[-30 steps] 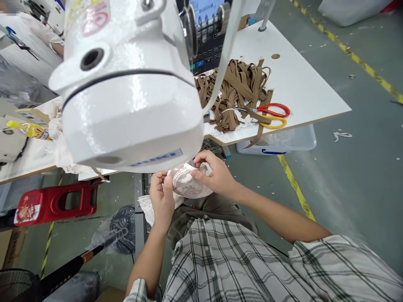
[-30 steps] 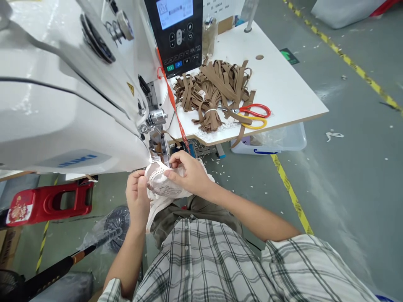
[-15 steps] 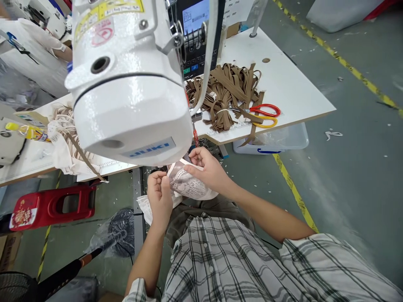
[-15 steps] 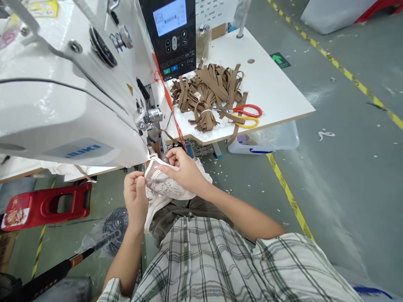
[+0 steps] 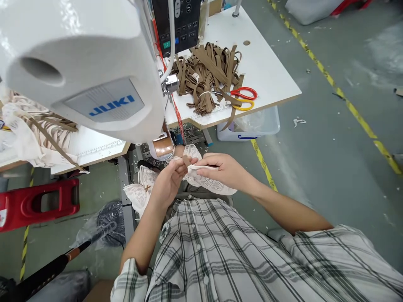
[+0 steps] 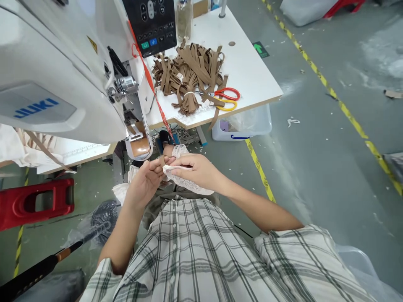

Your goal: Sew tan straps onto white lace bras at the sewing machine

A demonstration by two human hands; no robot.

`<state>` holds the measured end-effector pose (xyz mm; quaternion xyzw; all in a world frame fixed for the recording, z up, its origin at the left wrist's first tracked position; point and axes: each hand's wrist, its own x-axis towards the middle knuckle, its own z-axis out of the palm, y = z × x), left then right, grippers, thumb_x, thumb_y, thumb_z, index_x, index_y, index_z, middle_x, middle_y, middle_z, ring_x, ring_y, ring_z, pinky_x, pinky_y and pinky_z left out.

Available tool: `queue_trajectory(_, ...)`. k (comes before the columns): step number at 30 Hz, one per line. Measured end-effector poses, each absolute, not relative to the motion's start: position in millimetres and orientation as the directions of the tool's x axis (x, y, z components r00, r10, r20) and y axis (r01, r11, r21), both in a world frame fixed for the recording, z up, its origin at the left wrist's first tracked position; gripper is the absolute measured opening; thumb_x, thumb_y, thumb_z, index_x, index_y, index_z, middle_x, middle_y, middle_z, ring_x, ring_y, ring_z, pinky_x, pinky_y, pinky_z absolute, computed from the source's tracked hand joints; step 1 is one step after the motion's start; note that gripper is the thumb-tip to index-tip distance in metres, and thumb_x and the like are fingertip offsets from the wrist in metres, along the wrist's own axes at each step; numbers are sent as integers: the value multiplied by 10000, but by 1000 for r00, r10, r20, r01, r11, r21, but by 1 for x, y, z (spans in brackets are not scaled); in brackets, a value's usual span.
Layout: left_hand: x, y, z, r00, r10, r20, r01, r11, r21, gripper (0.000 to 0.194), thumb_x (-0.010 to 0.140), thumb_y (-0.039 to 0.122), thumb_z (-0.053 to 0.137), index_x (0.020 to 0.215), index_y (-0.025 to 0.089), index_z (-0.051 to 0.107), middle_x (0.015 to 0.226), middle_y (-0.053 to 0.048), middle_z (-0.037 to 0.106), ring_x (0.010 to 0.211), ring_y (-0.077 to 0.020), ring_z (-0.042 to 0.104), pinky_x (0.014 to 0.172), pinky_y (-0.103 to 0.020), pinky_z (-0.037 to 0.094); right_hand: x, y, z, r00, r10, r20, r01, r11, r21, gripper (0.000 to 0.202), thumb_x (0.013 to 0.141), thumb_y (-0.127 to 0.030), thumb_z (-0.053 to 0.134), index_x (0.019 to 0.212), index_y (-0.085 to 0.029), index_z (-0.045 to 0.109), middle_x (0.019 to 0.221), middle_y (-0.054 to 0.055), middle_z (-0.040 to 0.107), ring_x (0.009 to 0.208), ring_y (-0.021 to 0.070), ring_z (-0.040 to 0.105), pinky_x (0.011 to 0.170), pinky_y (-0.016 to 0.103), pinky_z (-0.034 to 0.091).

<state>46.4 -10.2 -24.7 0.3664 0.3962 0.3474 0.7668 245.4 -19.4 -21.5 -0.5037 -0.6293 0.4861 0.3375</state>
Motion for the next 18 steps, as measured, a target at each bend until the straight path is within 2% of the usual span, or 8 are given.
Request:
queue_trajectory(2, 50, -15, -15, 399, 862, -312, -351, 458, 817, 377, 954, 513, 477, 1053, 217, 687, 1044, -90, 721, 1134, -249, 648, 1024, -429, 485, 246, -24, -26, -246, 969, 25, 425, 130, -896, 162, 868, -336, 655, 926, -232, 765, 797, 16, 691, 698, 136, 615, 620, 260, 426)
queue_trajectory(4, 50, -24, -8, 285, 925, -250, -440, 358, 823, 273, 960, 449, 506, 857, 231, 634, 761, -24, 638, 912, -197, 671, 980, -414, 506, 248, -27, -33, -213, 958, 190, 571, 280, -771, 126, 881, -251, 617, 899, -226, 739, 761, 15, 668, 674, 131, 593, 592, 262, 390)
queue_trajectory(5, 49, -30, -6, 225, 952, -210, -462, 294, 837, 298, 965, 433, 509, 756, 232, 576, 638, 12, 534, 775, -170, 639, 951, -406, 516, 249, -29, -37, -198, 936, 292, 634, 349, -691, 128, 884, -214, 597, 880, -224, 725, 737, 14, 654, 659, 129, 581, 578, 264, 375)
queue_trajectory(7, 46, -42, -6, 158, 983, -94, -459, 157, 874, 427, 990, 437, 463, 621, 222, 442, 526, 50, 341, 582, -135, 513, 872, -387, 528, 250, -31, -43, -170, 847, 503, 702, 463, -542, 140, 887, -176, 572, 830, -225, 691, 674, 4, 617, 612, 120, 550, 547, 263, 354)
queue_trajectory(10, 40, -57, -13, 173, 976, 135, -409, -54, 911, 506, 1020, 405, 380, 562, 193, 335, 498, 46, 293, 521, -115, 432, 786, -350, 503, 249, -33, -48, -152, 681, 716, 680, 598, -425, 122, 899, -173, 571, 817, -231, 640, 629, -20, 589, 562, 103, 516, 520, 247, 353)
queue_trajectory(13, 35, -67, -22, 178, 942, 285, -365, -206, 908, 481, 1013, 350, 380, 565, 180, 339, 508, 37, 326, 542, -116, 447, 795, -364, 473, 243, -35, -47, -169, 608, 776, 633, 670, -387, 99, 902, -162, 579, 837, -226, 619, 626, -28, 593, 560, 100, 518, 520, 242, 368)
queue_trajectory(18, 29, -75, -24, 175, 922, 344, -293, -285, 912, 472, 991, 345, 418, 552, 181, 360, 496, 33, 355, 543, -129, 480, 796, -396, 467, 236, -37, -47, -162, 621, 767, 600, 679, -423, 122, 896, -152, 573, 834, -237, 635, 626, -34, 596, 559, 97, 525, 525, 240, 377)
